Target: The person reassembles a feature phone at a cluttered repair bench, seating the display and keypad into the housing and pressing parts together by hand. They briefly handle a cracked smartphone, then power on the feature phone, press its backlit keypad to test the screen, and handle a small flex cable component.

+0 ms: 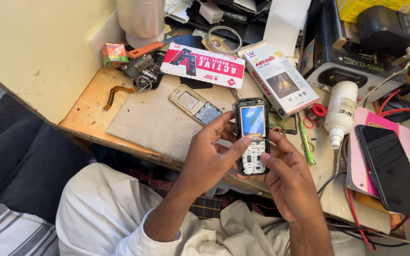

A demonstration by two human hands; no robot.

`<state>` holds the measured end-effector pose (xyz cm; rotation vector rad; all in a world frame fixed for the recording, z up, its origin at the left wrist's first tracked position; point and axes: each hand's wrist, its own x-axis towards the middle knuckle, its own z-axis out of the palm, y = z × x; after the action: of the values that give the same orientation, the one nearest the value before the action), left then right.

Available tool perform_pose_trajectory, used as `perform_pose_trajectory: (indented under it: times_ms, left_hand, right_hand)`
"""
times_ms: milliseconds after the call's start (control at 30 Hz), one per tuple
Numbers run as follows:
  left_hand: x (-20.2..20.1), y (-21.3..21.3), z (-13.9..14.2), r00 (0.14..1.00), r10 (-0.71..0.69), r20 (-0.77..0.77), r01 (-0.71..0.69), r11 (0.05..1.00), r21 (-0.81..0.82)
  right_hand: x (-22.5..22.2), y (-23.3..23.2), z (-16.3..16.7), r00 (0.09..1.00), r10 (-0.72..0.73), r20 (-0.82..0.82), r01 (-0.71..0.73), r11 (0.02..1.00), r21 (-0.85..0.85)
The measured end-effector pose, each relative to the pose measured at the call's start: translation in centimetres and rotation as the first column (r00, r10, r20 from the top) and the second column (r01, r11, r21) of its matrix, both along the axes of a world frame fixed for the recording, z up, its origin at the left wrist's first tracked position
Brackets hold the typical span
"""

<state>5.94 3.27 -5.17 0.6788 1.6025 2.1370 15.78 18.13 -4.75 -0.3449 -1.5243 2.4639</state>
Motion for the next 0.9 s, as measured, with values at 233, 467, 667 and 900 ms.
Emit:
perform_pose_trajectory:
  times_ms: [233,467,667,900]
  left_hand:
    - [0.2,-0.3,0.0,0.999,-0.036,0.009,0.035,0.999,0.035]
    - [0.1,-0.5,0.2,0.999,-0.033,0.009,0.033,0.999,0.024]
    - [-0.3,-0.5,-0.6,0.997,-0.081,-0.002,0.081,0.993,0.092]
    - [-0.8,-0.5,-1.3,0.997,-0.079,0.024,0.077,0.994,0.079]
  right_hand:
    - [0.7,-1.2,-0.7,1.0,0.013,-0.017,-0.012,0.998,0.068]
    - [0.8,-1.4,-0.6,1.0,0.007,-0.008,-0.007,0.998,0.069]
    - [0.8,-1.6,-0.5,1.0,-0.006,0.018,0.005,0.995,0.096]
    - [0.8,-1.7,-0.1,0.998,0.024,0.057,-0.03,0.994,0.105]
